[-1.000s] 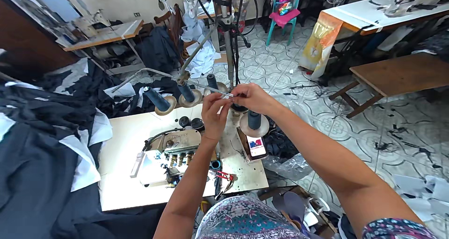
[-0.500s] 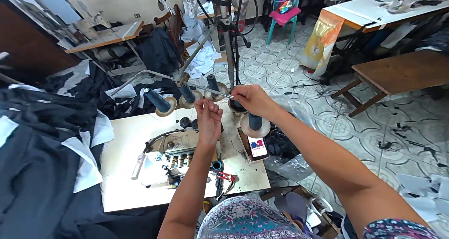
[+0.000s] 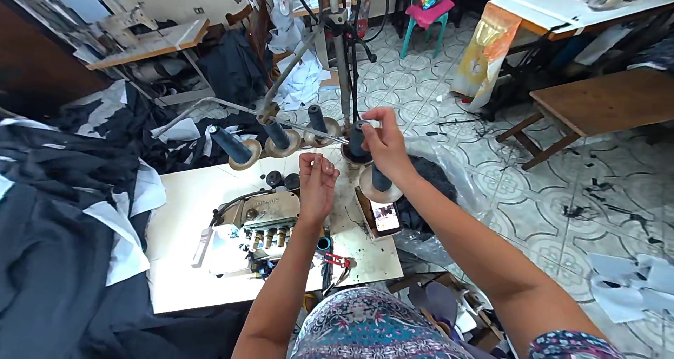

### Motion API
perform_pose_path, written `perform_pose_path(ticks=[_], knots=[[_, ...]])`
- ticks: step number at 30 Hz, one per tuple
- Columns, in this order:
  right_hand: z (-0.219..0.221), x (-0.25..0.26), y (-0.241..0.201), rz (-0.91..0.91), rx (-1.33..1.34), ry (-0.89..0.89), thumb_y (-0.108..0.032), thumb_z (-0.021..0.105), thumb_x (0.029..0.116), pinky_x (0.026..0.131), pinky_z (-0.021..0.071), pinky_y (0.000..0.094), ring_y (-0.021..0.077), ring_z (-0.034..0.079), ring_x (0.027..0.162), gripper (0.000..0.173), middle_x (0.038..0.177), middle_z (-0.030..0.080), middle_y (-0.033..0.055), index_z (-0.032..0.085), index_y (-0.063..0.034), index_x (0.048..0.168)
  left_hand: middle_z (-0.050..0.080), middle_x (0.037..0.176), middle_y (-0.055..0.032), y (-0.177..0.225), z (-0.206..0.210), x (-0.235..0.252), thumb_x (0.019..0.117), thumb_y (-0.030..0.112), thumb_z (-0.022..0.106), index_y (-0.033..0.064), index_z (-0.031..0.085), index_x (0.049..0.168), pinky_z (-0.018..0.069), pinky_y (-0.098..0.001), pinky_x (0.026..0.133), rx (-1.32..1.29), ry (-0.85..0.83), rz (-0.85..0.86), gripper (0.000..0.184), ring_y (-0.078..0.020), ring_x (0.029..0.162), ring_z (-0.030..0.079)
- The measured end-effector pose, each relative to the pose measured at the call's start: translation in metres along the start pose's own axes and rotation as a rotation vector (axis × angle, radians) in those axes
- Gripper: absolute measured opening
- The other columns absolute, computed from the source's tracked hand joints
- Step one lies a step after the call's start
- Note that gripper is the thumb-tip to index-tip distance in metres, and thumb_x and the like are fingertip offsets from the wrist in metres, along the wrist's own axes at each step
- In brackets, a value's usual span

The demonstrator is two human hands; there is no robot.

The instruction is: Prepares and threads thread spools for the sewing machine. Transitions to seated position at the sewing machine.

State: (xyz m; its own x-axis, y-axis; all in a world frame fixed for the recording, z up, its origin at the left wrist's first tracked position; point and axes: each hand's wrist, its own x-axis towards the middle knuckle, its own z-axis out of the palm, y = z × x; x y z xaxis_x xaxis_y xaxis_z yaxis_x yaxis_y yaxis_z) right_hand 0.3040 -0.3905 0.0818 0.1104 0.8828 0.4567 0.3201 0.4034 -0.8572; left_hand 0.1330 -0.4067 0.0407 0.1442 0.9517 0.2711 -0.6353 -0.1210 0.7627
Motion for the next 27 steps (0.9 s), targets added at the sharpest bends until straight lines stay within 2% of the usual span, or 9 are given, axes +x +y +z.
perform_pose_path(ticks=[4,6,8,10,13,18,23,26,27], knots=[[0.013,-0.007,0.01,0.354,0.171,-0.3,-0.033,0.024,0.1139,0.06,0.0513,0.0264,0.0078,0.059,0.066,0.048,0.13,0.063,0.0092,0.045,-0.0076,0.149,0.053,0.076,0.0106,-0.001,0.003,-0.007,0.1111,0.02,0.036,0.0255,0.05,0.098,0.0523,-0.0175,0.074,0.029,0.004,-0.04,0.02,-0.0011,0.071,0.057],[0.018,-0.011,0.015,0.426,0.201,-0.374,-0.04,0.02,0.1136,0.052,0.0458,0.0243,0.0066,0.055,0.056,0.06,0.094,0.073,0.0063,0.065,-0.0019,0.123,0.054,0.074,0.0111,0.001,0.002,-0.005,0.1109,0.019,0.036,0.0253,0.049,0.098,0.0534,-0.0183,0.073,0.04,0.017,-0.039,0.02,-0.0014,0.069,0.058],[0.016,-0.013,0.019,0.406,0.135,-0.37,-0.044,0.021,0.1127,0.054,0.0445,0.0265,0.0073,0.05,0.054,0.065,0.067,0.058,-0.0001,0.065,-0.0032,0.089,0.057,0.072,0.0115,0.0,-0.003,0.001,0.1101,0.014,0.033,0.0241,0.049,0.099,0.0556,-0.0223,0.072,0.037,0.044,-0.011,0.022,-0.0033,0.068,0.06],[0.01,-0.01,0.02,0.372,0.049,-0.264,-0.041,0.032,0.1118,0.054,0.0409,0.0295,0.008,0.043,0.053,0.056,0.061,0.043,-0.0025,0.056,-0.0061,0.076,0.057,0.072,0.0126,0.002,-0.006,0.003,0.1099,0.011,0.03,0.0241,0.048,0.099,0.0564,-0.023,0.072,0.065,0.058,-0.004,0.024,-0.0031,0.069,0.061],[0.001,-0.006,0.017,0.212,-0.159,-0.157,-0.027,0.056,0.104,0.056,0.0385,0.0278,0.0058,0.042,0.055,0.041,0.061,0.043,-0.0039,0.054,-0.0075,0.068,0.055,0.07,0.0118,0.004,-0.006,0.004,0.1104,0.011,0.031,0.0217,0.045,0.1,0.0571,-0.0233,0.073,0.087,0.059,0.014,0.02,-0.0036,0.067,0.061],[-0.001,-0.01,0.021,0.098,-0.297,-0.146,-0.012,0.055,0.0974,0.054,0.0346,0.0259,0.0049,0.04,0.055,0.036,0.06,0.041,-0.0051,0.046,-0.0114,0.062,0.053,0.067,0.0095,0.0,-0.002,0.008,0.1108,0.009,0.029,0.0191,0.043,0.099,0.0566,-0.0247,0.073,0.053,0.05,0.056,0.021,-0.0054,0.066,0.06],[-0.009,-0.005,0.026,0.05,-0.36,-0.261,-0.022,0.054,0.1042,0.059,0.0383,0.0278,0.0075,0.044,0.06,0.034,0.066,0.045,-0.0018,0.054,-0.0073,0.073,0.052,0.066,0.0092,-0.002,0.001,0.01,0.1102,0.008,0.03,0.0189,0.043,0.099,0.0563,-0.0243,0.072,0.047,0.011,0.054,0.021,-0.0053,0.064,0.059],[-0.012,0.002,0.016,0.143,-0.195,-0.272,-0.022,0.041,0.1099,0.083,0.0515,0.0318,0.0136,0.063,0.091,0.035,0.109,0.066,0.0119,0.066,0.0003,0.121,0.051,0.067,0.0089,-0.004,0.006,0.008,0.1098,0.007,0.031,0.0183,0.042,0.099,0.0558,-0.0239,0.072,0.063,-0.011,0.036,0.02,-0.0052,0.064,0.058],[-0.01,0.003,0.007,0.198,-0.076,-0.255,-0.022,0.036,0.1115,0.079,0.0518,0.0279,0.0102,0.063,0.09,0.039,0.122,0.065,0.011,0.061,-0.0016,0.132,0.051,0.067,0.0087,-0.005,0.007,0.008,0.1098,0.007,0.031,0.0183,0.042,0.098,0.0559,-0.0238,0.072,0.066,-0.015,0.032,0.02,-0.0053,0.064,0.058]])
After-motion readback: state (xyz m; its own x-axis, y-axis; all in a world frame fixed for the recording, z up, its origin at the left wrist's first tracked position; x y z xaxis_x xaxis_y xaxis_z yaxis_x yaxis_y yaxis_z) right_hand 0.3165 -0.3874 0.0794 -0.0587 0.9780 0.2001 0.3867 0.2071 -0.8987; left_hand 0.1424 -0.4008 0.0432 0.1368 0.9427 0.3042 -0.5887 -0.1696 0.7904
